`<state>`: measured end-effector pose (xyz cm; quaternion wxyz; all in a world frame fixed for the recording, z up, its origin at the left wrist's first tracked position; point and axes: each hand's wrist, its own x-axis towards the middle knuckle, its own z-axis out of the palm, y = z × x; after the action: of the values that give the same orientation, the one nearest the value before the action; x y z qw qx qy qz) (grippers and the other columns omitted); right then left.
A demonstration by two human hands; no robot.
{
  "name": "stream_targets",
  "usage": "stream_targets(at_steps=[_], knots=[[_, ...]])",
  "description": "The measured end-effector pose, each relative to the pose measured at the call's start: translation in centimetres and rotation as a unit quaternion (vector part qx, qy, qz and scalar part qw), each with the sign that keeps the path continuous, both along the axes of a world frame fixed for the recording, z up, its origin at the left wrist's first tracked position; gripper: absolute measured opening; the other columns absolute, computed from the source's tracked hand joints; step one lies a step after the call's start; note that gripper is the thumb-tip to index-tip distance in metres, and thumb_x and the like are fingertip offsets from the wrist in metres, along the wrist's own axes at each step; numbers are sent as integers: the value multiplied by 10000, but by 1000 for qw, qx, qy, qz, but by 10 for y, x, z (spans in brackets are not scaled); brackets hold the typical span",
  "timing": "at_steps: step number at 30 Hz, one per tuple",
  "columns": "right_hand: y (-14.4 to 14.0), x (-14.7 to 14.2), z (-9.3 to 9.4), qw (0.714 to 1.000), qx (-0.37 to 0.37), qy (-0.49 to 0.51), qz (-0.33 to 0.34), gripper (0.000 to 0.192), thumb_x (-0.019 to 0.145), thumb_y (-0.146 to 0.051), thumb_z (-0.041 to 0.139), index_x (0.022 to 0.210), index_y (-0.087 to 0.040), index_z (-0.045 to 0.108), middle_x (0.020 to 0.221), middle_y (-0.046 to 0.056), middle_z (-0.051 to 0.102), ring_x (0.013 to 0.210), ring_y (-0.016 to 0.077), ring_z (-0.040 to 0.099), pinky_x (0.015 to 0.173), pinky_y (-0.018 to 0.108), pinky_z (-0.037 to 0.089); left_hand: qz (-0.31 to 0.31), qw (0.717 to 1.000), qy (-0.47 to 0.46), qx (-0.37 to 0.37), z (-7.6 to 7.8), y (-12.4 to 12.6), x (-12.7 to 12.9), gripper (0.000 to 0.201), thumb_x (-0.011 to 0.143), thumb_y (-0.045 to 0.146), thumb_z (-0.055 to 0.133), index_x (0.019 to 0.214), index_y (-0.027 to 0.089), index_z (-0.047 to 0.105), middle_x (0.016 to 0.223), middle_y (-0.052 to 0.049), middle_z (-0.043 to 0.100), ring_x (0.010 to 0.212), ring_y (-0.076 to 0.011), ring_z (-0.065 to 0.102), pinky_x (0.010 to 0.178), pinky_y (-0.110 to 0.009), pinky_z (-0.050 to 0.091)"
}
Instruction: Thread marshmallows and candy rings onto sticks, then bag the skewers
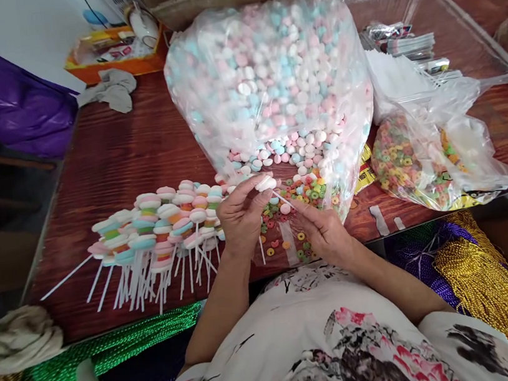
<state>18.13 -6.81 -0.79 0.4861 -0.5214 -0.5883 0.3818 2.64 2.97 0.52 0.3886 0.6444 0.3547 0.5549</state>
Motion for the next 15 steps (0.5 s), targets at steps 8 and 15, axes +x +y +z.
stream_targets(at_steps=[8,15], knots=[[-7,-9,-12,998,-30,58,-16,434,1025,-448,436,1383,-267,601,580,-38,459,488,131,389,488,256,396,49,990,98,91,-5,-18,8,215,910,279,668,1103,221,743,1093,-43,781,1000,-183,741,942,-349,600],[2,2,7,1000,-10,2,-21,345,1026,-386,438,828,-187,640,606,-40,437,541,99,380,531,236,362,-69,993,68,73,-11,-36,19,231,952,212,589,1133,222,730,1114,-58,773,1030,-176,730,953,-330,579]])
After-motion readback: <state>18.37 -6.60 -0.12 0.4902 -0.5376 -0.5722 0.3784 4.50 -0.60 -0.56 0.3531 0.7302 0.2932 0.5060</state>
